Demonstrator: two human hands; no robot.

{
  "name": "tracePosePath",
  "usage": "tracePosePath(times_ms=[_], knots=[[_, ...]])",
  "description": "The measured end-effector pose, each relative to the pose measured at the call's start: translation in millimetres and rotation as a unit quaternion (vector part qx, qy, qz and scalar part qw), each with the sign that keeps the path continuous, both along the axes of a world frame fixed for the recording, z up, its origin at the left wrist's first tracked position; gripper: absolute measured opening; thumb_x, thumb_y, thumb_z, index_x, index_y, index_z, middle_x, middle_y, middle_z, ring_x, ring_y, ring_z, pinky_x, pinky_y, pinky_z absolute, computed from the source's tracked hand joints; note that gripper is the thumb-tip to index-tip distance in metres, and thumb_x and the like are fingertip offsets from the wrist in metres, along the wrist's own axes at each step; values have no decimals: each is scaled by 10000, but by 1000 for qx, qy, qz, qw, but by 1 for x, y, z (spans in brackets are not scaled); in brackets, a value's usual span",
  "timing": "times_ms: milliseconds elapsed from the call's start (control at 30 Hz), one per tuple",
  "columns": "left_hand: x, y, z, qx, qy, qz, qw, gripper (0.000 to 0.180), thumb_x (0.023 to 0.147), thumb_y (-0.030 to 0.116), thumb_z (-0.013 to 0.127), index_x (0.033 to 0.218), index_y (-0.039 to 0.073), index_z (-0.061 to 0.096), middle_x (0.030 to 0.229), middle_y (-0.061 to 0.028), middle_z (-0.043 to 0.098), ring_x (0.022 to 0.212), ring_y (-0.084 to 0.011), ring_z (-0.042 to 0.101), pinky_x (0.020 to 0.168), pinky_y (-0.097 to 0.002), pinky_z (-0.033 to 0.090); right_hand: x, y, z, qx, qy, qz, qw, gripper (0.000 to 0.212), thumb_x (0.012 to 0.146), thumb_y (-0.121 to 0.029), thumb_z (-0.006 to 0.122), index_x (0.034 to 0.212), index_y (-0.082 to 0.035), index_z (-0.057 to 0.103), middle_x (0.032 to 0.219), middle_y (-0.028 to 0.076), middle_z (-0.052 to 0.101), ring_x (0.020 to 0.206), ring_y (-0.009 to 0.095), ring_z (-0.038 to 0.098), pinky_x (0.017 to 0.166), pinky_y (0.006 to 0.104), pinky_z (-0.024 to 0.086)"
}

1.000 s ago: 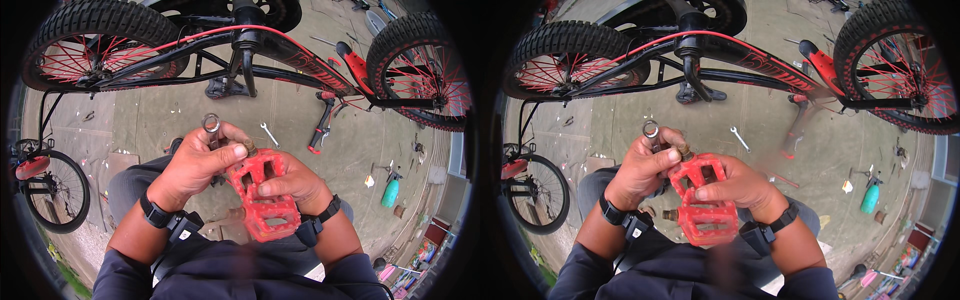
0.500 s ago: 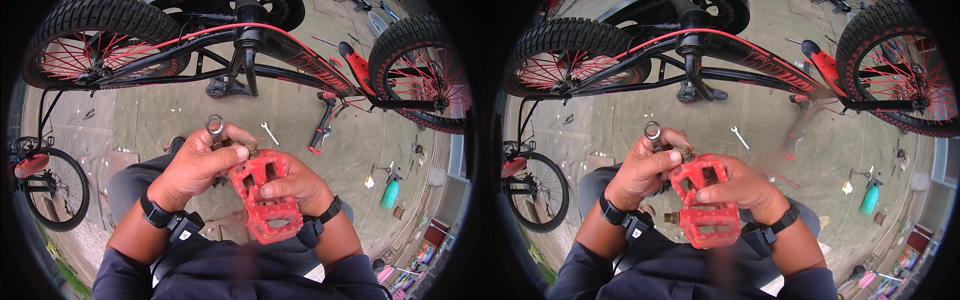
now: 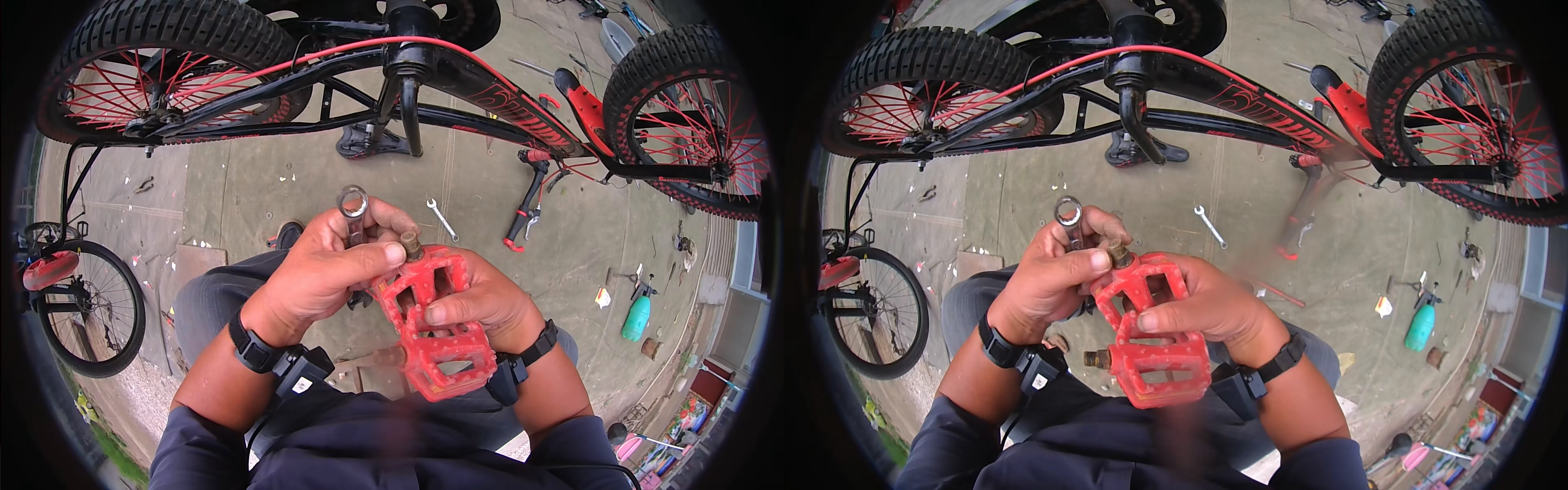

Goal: The person installs red bicycle pedals onto the crank arms of a black and red mountain bike. They use a wrench to tighten each pedal, first on the left crank arm and then on the right, ensuring both are securely fastened.

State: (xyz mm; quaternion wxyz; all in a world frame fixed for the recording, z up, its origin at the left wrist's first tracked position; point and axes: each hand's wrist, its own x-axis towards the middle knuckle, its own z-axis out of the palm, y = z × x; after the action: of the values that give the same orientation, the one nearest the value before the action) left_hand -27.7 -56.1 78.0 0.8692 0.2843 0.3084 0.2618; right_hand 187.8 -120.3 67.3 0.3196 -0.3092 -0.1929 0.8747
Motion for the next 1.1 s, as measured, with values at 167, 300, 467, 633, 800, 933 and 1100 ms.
tracePosePath(times_ms=[167, 300, 467, 633, 800, 933, 1100], knots=[[3, -1, -1, 8, 21, 6, 1000, 245, 903, 107, 681, 1116, -9, 653, 866, -23, 570, 652, -76, 467, 558, -225, 337, 1, 0, 1, -6, 4, 7, 1000, 535, 814, -203, 805, 1273, -16, 604, 1090, 41, 676, 951, 119, 639, 822, 275, 527], [3, -3, -2, 18, 31, 13, 999, 232, 899, 117, 691, 1092, -8, 650, 883, -28, 573, 650, -73, 489, 554, -220, 346, 0, 0, 1, 6, 5, 5, 1000, 528, 816, -209, 803, 1272, -18, 616, 1100, 40, 678, 963, 117, 638, 839, 271, 521], [-2, 0, -2, 10, -19, -6, 1000, 215, 935, 105, 689, 1129, 21, 648, 953, -14, 652, 786, -62, 591, 674, -215, 475, 0, 2, 4, 8, 1, 8, 1000, 520, 816, -210, 801, 1269, -19, 631, 1099, 42, 684, 961, 115, 638, 836, 269, 521], [-2, 0, -6, 21, -21, -1, 1000, 205, 928, 109, 707, 1101, 29, 633, 923, 1, 635, 779, -54, 584, 668, -218, 474, 0, 1, 0, 10, -7, 12, 1000, 514, 815, -204, 800, 1265, -20, 631, 1095, 44, 685, 950, 114, 640, 824, 270, 525], [-3, 2, -12, 31, -23, -9, 999, 184, 923, 106, 718, 1067, 38, 628, 885, 25, 621, 759, -48, 574, 653, -216, 465, 0, 1, -1, 9, 1, 8, 1000, 513, 819, -196, 794, 1270, -19, 624, 1099, 44, 684, 952, 115, 641, 825, 272, 527], [-2, 1, -9, 18, -25, -2, 1000, 168, 924, 98, 716, 1051, 38, 625, 878, 22, 628, 762, -50, 583, 645, -210, 463, -1, 2, 0, 9, 4, 6, 1000, 509, 824, -190, 789, 1272, -15, 621, 1108, 46, 682, 956, 118, 641, 828, 275, 529], [0, 2, -6, 17, -25, 4, 1000, 164, 927, 98, 715, 1045, 35, 621, 886, 0, 641, 754, -54, 599, 641, -214, 478, 0, 3, -2, 12, 14, 9, 1000, 511, 827, -185, 785, 1278, -12, 618, 1117, 50, 680, 968, 122, 641, 839, 277, 527]])
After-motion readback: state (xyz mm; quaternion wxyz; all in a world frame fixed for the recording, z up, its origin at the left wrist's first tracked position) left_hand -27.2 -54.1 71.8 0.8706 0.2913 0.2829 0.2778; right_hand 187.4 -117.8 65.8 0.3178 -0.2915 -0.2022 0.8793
